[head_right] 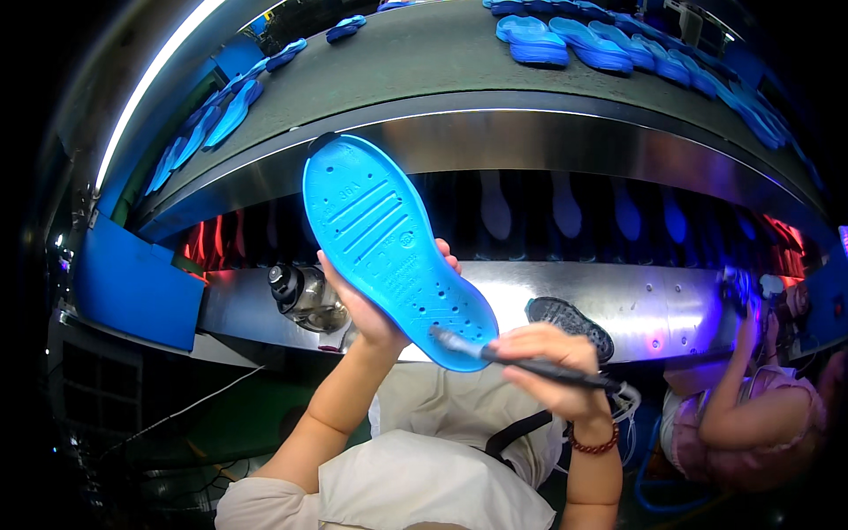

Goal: The person takes blue shoe soles from a conveyor belt and applies adhesive to the inner surface using a brush before returning them to the belt.

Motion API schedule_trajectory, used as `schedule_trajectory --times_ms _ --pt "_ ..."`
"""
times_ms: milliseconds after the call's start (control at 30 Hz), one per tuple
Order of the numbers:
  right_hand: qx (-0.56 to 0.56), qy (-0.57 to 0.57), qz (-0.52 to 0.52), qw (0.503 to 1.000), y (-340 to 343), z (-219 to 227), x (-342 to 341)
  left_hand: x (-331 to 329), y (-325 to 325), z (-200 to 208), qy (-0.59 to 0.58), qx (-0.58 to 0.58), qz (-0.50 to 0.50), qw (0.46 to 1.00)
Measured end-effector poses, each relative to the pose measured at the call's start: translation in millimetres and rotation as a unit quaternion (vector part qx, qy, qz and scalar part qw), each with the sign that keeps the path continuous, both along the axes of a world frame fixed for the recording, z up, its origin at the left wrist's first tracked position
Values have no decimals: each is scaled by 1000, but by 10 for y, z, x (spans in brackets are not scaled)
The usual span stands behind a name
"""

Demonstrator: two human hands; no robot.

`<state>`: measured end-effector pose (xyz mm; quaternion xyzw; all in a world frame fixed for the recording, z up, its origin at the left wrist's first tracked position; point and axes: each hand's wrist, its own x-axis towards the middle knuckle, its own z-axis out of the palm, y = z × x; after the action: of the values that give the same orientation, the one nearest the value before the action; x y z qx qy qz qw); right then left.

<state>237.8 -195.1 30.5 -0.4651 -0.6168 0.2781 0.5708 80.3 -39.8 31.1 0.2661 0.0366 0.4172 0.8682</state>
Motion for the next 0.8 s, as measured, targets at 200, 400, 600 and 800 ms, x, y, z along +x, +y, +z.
schedule_trajectory --times_ms 200,400,600,800 --pt "-55 237 59 968 -28 -96 32 -6 4 106 18 -10 -19 1000" --pt "-36 423 5 905 53 -98 -340 13 -346 -188 29 10 -84 996" --pt "-71 38 107 991 -18 334 -6 -129 70 -127 30 43 -293 955" --pt "-68 -120 165 977 33 432 -52 -163 109 61 211 63 -386 896"
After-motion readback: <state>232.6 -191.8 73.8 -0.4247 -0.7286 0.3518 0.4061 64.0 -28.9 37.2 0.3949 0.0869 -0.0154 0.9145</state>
